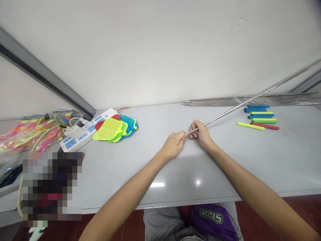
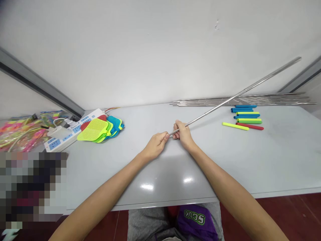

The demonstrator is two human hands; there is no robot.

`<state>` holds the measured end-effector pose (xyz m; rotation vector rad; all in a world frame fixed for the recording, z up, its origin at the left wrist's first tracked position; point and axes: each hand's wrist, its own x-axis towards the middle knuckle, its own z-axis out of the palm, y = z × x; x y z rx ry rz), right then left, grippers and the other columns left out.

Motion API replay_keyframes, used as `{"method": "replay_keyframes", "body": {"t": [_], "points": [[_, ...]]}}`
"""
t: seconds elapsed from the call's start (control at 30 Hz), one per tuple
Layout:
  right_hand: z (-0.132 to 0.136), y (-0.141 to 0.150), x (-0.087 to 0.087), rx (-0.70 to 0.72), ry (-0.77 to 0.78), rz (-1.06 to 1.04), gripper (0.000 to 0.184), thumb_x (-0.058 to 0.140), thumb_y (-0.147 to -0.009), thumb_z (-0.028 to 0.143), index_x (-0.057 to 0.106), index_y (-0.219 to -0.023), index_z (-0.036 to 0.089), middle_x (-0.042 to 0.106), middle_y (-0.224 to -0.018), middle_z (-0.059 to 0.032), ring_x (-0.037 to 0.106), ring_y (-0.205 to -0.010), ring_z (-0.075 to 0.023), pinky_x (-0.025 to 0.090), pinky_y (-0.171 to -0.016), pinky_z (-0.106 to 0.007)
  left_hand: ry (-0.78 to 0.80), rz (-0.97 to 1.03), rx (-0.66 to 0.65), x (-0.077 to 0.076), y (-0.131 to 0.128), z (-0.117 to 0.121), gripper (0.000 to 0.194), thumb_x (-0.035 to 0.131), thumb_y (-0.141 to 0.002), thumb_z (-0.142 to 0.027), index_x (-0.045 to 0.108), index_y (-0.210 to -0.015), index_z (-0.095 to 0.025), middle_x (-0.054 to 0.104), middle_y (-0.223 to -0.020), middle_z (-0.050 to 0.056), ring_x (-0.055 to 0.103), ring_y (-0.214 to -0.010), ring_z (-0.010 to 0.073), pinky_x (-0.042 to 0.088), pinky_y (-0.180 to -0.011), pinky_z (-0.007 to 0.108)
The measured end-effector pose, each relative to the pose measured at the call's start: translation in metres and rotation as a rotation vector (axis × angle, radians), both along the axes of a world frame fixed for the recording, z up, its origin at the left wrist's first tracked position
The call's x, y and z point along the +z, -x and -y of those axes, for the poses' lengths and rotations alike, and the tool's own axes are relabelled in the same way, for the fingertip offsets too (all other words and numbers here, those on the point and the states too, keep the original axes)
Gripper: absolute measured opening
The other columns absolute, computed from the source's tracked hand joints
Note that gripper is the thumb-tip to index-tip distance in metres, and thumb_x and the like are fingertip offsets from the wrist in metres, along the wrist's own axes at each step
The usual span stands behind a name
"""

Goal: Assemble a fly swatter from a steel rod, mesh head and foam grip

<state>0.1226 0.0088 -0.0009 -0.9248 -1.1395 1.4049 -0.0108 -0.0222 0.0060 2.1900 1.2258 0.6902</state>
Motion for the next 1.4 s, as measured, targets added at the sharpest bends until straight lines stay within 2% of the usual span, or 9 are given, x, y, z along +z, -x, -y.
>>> {"method": "replay_keyframes", "body": {"t": [0.17, 0.3, 0.43, 0.5, 0.63, 0.83, 1.07, 1.4], "points": [[-0.001, 0.002, -0.001, 0.168, 0.015, -0.003, 0.044, 0.034, -0.077, 0.039, 0.025, -0.038, 0.02, 0.028, -0.029, 0.0045, 0.039, -0.031, -0.0095, 0.033, -0.04, -0.023, 0.083, 0.101, -0.035, 0.002, 0.004, -0.002, 0.039, 0.018, -0.085, -0.034, 0.05, -0.07, -0.017, 0.053, -0.063, -0.002, 0.045, -0.058, 0.0091, 0.034, -0.06, 0.021], [0.001, 0.004, -0.002, 0.191, 0.021, 0.031, 0.045, 0.033, -0.077, 0.039, 0.025, -0.038, 0.02, 0.026, -0.029, 0.0052, 0.034, -0.03, -0.0084, 0.032, -0.039, -0.023, 0.118, 0.138, -0.042, 0.001, 0.006, -0.003, 0.042, 0.02, -0.085, -0.036, 0.053, -0.069, -0.017, 0.055, -0.064, -0.001, 0.048, -0.061, 0.0095, 0.036, -0.061, 0.02], [0.007, 0.007, -0.003, 0.213, -0.028, 0.185, 0.046, 0.03, -0.079, 0.033, 0.03, -0.036, 0.019, 0.031, -0.03, 0.0037, 0.033, -0.033, -0.0077, 0.029, -0.041, -0.023, 0.145, 0.229, -0.096, 0.0, 0.006, -0.004, 0.043, 0.02, -0.085, -0.036, 0.056, -0.072, -0.017, 0.06, -0.069, 0.0, 0.053, -0.069, 0.0104, 0.038, -0.069, 0.021], [0.01, 0.008, -0.003, 0.215, -0.044, 0.251, 0.046, 0.029, -0.08, 0.03, 0.032, -0.036, 0.018, 0.033, -0.031, 0.0029, 0.034, -0.034, -0.0078, 0.029, -0.042, -0.022, 0.168, 0.281, -0.134, 0.0, 0.006, -0.004, 0.044, 0.019, -0.085, -0.036, 0.057, -0.076, -0.017, 0.061, -0.074, 0.001, 0.054, -0.074, 0.0105, 0.038, -0.073, 0.021], [0.011, 0.01, 0.0, 0.207, -0.032, 0.275, 0.048, 0.027, -0.08, 0.03, 0.031, -0.034, 0.019, 0.032, -0.03, 0.0026, 0.035, -0.035, -0.0084, 0.031, -0.044, -0.023, 0.212, 0.294, -0.128, 0.001, 0.005, -0.004, 0.044, 0.019, -0.085, -0.037, 0.058, -0.079, -0.016, 0.062, -0.078, 0.002, 0.055, -0.076, 0.0109, 0.039, -0.074, 0.022], [0.009, 0.01, -0.003, 0.161, -0.02, 0.326, 0.055, 0.026, -0.081, 0.04, 0.03, -0.03, 0.019, 0.029, -0.026, 0.0027, 0.036, -0.032, -0.009, 0.033, -0.043, -0.024, 0.216, 0.258, -0.099, 0.003, 0.006, -0.004, 0.045, 0.021, -0.084, -0.039, 0.057, -0.069, -0.016, 0.061, -0.071, 0.001, 0.053, -0.07, 0.0107, 0.04, -0.07, 0.022], [0.006, 0.007, -0.007, 0.186, -0.047, 0.334, 0.058, 0.025, -0.081, 0.046, 0.033, -0.03, 0.018, 0.032, -0.028, 0.0017, 0.039, -0.035, -0.0094, 0.033, -0.044, -0.023, 0.225, 0.397, -0.105, 0.004, 0.004, -0.003, 0.041, 0.025, -0.083, -0.037, 0.052, -0.063, -0.014, 0.059, -0.067, 0.002, 0.053, -0.066, 0.0094, 0.039, -0.065, 0.021], [0.005, 0.006, -0.003, 0.159, -0.071, 0.322, 0.054, 0.028, -0.081, 0.042, 0.034, -0.033, 0.018, 0.033, -0.03, 0.0023, 0.041, -0.037, -0.0092, 0.034, -0.045, -0.023, 0.178, 0.401, -0.008, 0.002, 0.004, -0.006, 0.033, 0.031, -0.082, -0.037, 0.049, -0.066, -0.015, 0.055, -0.064, 0.0, 0.05, -0.064, 0.0092, 0.038, -0.064, 0.02]]}}
